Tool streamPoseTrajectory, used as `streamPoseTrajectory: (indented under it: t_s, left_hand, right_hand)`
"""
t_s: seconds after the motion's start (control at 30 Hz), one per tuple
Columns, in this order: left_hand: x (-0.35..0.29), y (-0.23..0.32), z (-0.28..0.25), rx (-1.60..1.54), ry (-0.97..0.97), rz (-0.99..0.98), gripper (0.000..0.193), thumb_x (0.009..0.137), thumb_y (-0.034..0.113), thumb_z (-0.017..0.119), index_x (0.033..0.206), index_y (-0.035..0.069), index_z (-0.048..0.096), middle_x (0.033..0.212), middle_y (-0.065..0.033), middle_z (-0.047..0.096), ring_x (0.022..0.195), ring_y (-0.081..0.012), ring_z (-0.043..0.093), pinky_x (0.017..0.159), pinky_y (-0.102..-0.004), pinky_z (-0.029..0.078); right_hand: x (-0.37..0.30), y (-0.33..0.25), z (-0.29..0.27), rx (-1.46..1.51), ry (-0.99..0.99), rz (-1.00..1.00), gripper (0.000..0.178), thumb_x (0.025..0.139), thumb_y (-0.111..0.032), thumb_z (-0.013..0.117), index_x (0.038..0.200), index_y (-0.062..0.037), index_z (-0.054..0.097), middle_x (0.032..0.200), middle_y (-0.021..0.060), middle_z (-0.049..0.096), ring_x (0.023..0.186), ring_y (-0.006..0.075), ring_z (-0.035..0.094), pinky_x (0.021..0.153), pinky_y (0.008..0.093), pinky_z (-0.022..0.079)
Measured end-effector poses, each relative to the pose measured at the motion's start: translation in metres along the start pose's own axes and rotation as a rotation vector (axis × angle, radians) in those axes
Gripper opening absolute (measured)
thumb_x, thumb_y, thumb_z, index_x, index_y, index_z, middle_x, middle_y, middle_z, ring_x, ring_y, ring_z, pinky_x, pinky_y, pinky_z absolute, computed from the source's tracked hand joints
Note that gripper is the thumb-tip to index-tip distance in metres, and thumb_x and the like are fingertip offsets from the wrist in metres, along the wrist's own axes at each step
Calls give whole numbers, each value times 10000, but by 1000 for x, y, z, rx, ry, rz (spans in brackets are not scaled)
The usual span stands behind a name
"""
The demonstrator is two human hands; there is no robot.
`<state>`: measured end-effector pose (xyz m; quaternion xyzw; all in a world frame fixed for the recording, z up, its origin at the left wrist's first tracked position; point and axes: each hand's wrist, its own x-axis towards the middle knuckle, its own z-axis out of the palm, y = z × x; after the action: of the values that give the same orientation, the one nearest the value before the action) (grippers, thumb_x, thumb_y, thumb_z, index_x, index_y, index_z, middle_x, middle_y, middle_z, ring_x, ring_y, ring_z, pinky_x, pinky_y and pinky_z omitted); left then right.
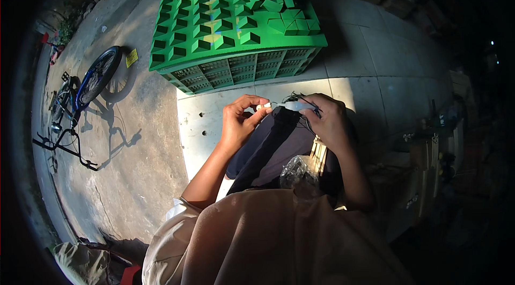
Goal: Apply glue and assemble small wooden sticks into a structure.
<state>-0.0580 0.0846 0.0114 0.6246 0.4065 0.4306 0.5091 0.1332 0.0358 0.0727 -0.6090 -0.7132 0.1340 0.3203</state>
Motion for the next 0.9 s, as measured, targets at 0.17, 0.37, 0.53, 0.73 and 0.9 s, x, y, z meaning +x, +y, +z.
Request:
streamPoseTrajectory:
  t_s: [0.17, 0.37, 0.53, 0.73, 0.9]
  left_hand:
    - [4, 0, 5, -63, 45, -59, 126, 730, 28, 671, 847, -1, 633, 847, -41, 575, 653, -63, 517, 508, -180, 441]
    - [9, -16, 15, -91, 92, 35, 127, 743, -3, 651, 860, 3, 601, 874, -47, 581, 647, -67, 516, 490, -176, 413]
    - [15, -26, 22, 12, 174, 9, 175, 767, 71, 651, 920, 1, 604, 859, -51, 607, 665, -70, 532, 483, -177, 377]
    - [16, -24, 28, 3, 104, 127, 195, 774, 123, 653, 936, 24, 608, 812, -26, 620, 654, -51, 529, 509, -174, 351]
    - [14, -20, 28, -40, 85, 134, 166, 789, 98, 629, 938, 29, 607, 833, -41, 626, 663, -51, 539, 509, -170, 356]
  right_hand:
    - [-71, 33, -41, 637, 316, 423, 177, 748, 28, 614, 905, 30, 532, 837, 54, 592, 694, 34, 532, 574, 146, 393]
    - [-259, 64, -141, 219, 1142, 903, 229, 737, 20, 625, 941, 13, 523, 891, 57, 576, 842, 104, 545, 747, 203, 426]
    - [-430, 86, -163, -135, 1531, 863, 171, 736, 11, 634, 858, -22, 519, 839, 23, 548, 798, 105, 525, 714, 250, 441]
    - [-502, 122, -136, -122, 1626, 1007, 174, 726, 20, 640, 834, -28, 512, 834, 32, 541, 784, 96, 514, 706, 249, 438]
    - [-499, 122, -134, -164, 1596, 961, 203, 703, 19, 665, 838, -23, 518, 828, 33, 544, 781, 91, 509, 726, 247, 432]
